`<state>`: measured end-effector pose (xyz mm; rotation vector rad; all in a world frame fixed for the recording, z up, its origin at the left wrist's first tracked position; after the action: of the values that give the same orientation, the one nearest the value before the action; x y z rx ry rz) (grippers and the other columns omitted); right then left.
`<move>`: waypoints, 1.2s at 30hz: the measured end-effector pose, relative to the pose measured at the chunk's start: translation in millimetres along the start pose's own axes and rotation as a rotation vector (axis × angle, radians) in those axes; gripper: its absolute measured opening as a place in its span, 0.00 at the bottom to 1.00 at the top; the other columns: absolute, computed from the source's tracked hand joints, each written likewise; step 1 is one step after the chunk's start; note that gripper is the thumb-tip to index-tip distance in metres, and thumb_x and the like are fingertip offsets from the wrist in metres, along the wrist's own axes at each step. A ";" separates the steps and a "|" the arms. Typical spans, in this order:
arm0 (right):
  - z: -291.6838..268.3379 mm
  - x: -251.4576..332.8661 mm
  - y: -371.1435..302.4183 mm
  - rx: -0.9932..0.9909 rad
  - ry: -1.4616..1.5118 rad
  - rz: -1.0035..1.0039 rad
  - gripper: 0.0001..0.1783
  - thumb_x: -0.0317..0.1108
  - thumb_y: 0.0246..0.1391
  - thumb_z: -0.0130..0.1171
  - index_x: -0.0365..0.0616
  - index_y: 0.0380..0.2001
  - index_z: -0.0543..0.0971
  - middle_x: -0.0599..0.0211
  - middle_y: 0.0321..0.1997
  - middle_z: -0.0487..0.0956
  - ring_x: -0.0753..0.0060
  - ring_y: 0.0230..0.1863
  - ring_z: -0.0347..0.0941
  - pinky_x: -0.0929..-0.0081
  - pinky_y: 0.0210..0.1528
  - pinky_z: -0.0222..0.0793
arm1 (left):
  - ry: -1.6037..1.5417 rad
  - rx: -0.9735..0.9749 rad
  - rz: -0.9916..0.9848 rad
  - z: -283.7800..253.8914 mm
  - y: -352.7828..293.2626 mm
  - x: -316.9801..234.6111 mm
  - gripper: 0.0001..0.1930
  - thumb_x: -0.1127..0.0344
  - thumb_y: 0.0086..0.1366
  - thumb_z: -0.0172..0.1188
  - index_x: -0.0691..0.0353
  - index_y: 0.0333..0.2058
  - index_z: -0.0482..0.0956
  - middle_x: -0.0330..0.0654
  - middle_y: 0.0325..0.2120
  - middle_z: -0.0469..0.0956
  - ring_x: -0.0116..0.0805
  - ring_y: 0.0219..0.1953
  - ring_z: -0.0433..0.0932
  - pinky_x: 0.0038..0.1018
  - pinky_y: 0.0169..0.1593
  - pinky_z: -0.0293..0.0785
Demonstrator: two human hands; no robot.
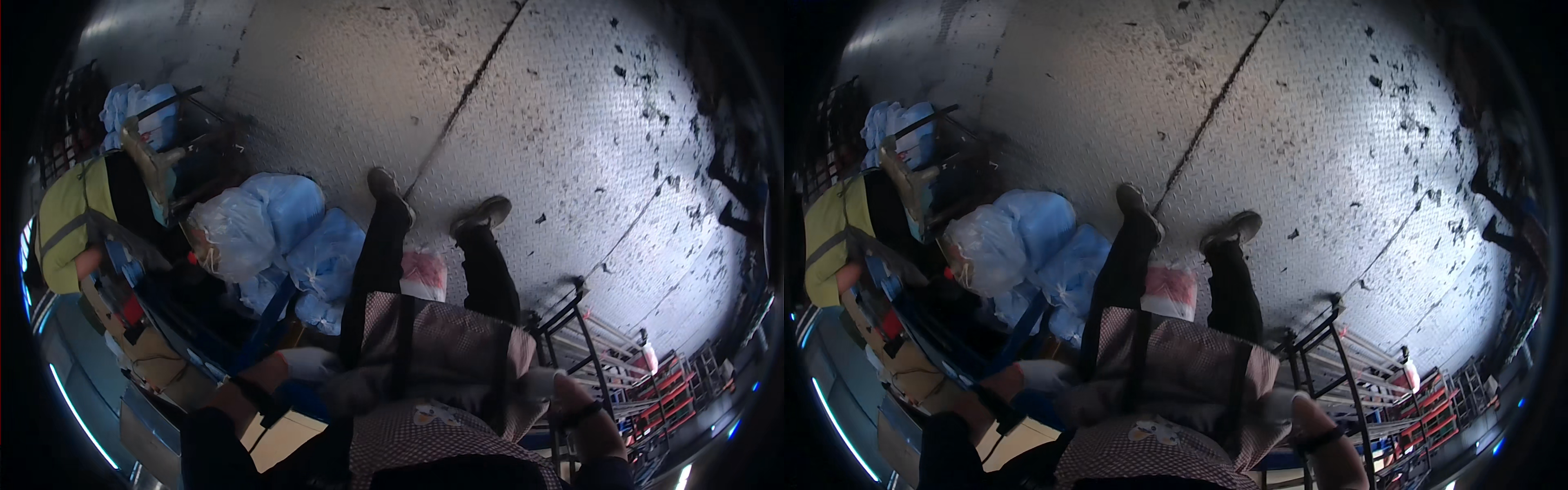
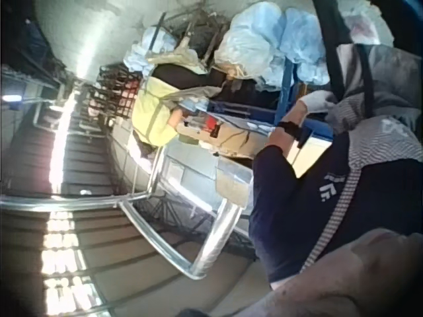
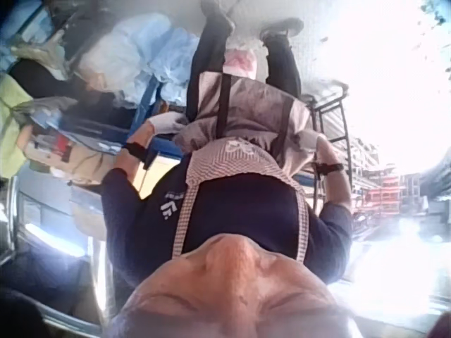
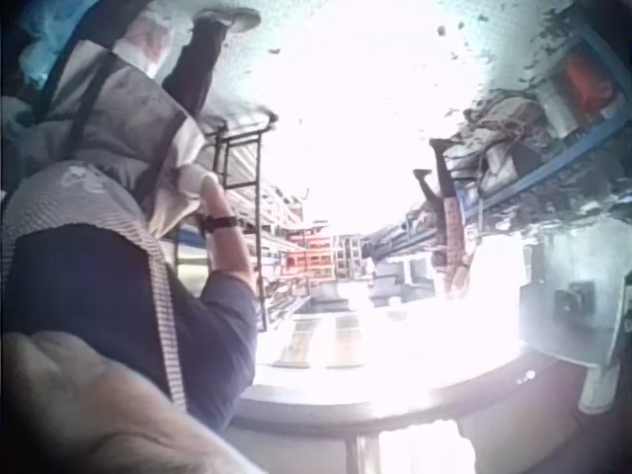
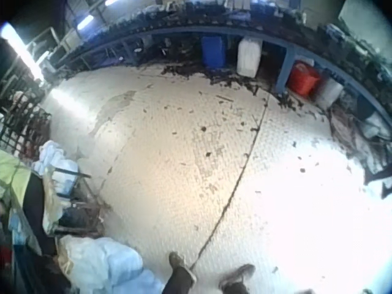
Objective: Manually assembling or checking shoe components along a production line.
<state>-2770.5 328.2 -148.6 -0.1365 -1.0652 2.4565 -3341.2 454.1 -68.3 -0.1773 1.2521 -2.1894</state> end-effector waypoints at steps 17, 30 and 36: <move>-240.6 303.5 55.6 -1.267 -0.210 -0.783 0.15 0.36 0.55 0.60 0.39 0.44 0.79 0.50 0.39 0.81 0.47 0.37 0.80 0.58 0.38 0.76 | 0.834 -1.116 0.740 -110.8 144.1 -86.6 0.22 0.58 0.46 0.67 0.59 0.41 0.80 0.46 0.48 0.78 0.49 0.55 0.75 0.47 0.59 0.69; -161.6 301.2 19.9 -1.532 -0.041 -1.180 0.17 0.37 0.57 0.59 0.40 0.47 0.79 0.47 0.38 0.83 0.47 0.41 0.81 0.61 0.43 0.76 | 1.142 -1.468 1.000 -59.6 129.9 -27.0 0.22 0.55 0.51 0.67 0.58 0.44 0.78 0.47 0.49 0.78 0.51 0.53 0.76 0.46 0.56 0.72; -163.0 261.2 76.8 -1.636 0.076 -1.113 0.20 0.43 0.59 0.57 0.41 0.47 0.82 0.48 0.42 0.83 0.51 0.47 0.82 0.61 0.49 0.76 | 1.011 -1.732 1.057 -6.1 142.8 9.0 0.20 0.53 0.59 0.63 0.58 0.46 0.78 0.49 0.53 0.75 0.52 0.57 0.72 0.47 0.60 0.68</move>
<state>-2988.3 507.7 -293.7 -0.0761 -2.0219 0.2709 -3288.8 400.5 -190.3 0.8099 2.5227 0.2123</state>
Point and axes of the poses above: each hand's wrist, its own y-axis towards the middle knuckle, its own z-axis out of the palm, x = y × z, the point moved 4 cm from there along y, towards the middle knuckle
